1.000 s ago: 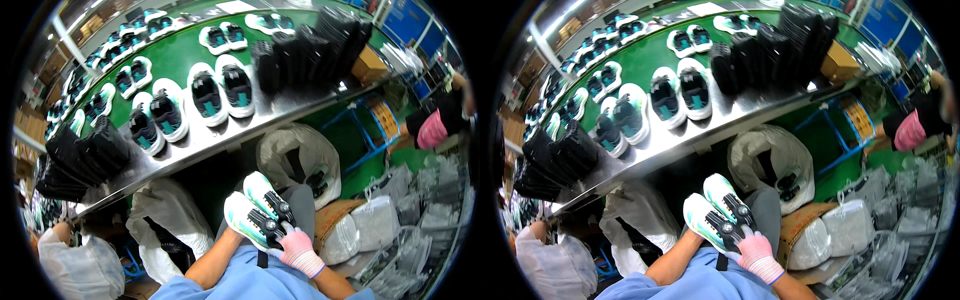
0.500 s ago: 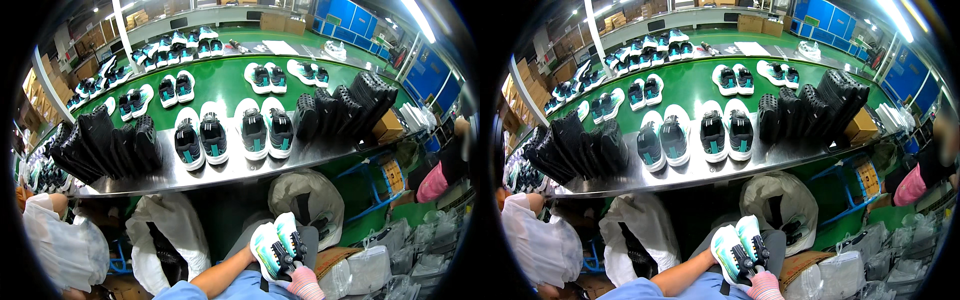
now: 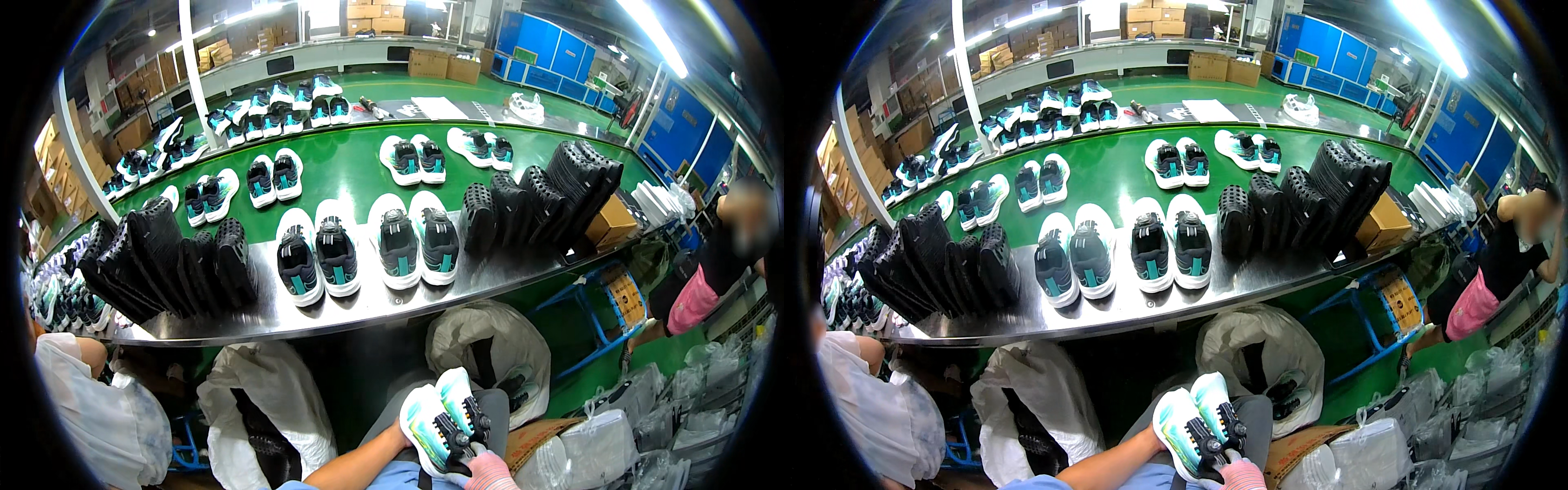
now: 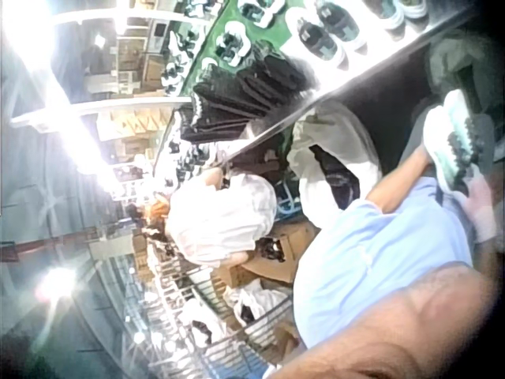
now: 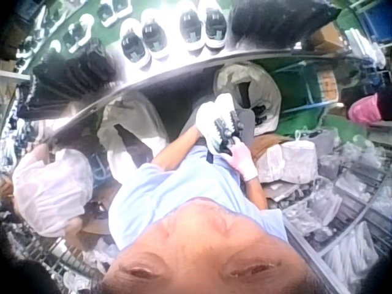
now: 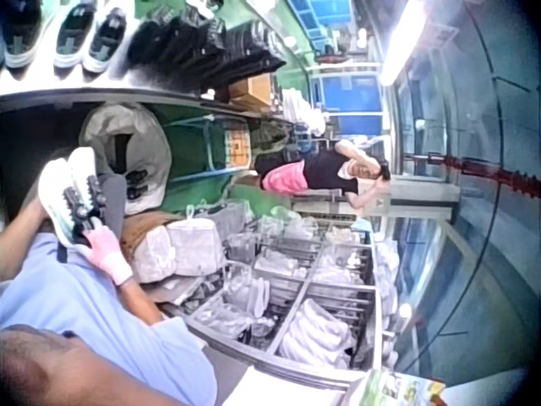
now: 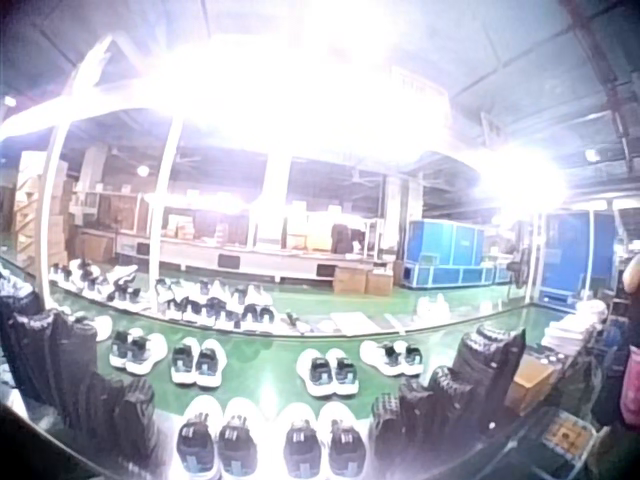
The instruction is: The person picks up pairs of shoes from a large bag and places them onto a moving conveyor belt in a factory setting.
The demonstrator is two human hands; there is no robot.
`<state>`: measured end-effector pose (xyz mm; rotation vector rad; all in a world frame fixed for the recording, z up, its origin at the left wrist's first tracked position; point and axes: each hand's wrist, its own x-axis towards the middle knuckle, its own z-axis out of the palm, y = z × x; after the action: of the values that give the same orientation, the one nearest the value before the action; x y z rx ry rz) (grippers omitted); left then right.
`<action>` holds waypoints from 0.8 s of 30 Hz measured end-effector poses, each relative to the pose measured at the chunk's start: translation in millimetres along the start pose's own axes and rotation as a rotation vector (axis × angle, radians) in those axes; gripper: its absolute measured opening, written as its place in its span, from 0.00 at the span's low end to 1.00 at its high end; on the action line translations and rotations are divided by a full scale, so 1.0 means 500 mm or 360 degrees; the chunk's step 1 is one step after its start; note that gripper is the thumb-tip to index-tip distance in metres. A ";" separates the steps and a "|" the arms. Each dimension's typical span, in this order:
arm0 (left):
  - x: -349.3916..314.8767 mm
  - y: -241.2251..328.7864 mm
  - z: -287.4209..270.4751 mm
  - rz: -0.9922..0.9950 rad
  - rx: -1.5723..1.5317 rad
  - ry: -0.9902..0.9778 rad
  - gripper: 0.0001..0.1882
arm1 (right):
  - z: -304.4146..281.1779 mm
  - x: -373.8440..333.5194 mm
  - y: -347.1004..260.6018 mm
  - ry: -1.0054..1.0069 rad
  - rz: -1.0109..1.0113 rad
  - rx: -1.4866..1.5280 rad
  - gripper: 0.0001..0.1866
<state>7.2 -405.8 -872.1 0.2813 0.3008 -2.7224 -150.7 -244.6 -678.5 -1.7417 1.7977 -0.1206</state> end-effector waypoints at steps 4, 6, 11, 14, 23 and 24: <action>0.021 0.005 -0.042 0.0065 0.0020 0.0085 0.27 | 0.014 0.005 0.015 0.0052 -0.0043 0.0032 0.26; 0.026 0.006 -0.045 0.0100 0.0095 0.0148 0.26 | 0.022 0.006 0.027 0.0088 -0.0074 0.0044 0.25; 0.016 0.000 -0.007 0.0063 0.0115 0.0128 0.24 | 0.029 0.007 0.044 0.0071 -0.0080 0.0040 0.24; 0.005 0.005 -0.016 0.0119 0.0054 -0.0109 0.21 | 0.012 0.013 0.020 0.0071 -0.0020 0.0071 0.25; -0.007 0.001 0.015 0.0116 0.0241 0.0082 0.23 | 0.013 0.007 0.030 0.0086 -0.0094 0.0171 0.23; -0.008 0.004 0.000 0.0048 0.0162 -0.0160 0.23 | 0.015 0.005 0.037 0.0075 -0.0105 0.0172 0.23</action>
<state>11.5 -406.4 -871.7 0.1747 0.1292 -2.7156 -163.1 -242.1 -694.5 -1.7347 1.7340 -0.2829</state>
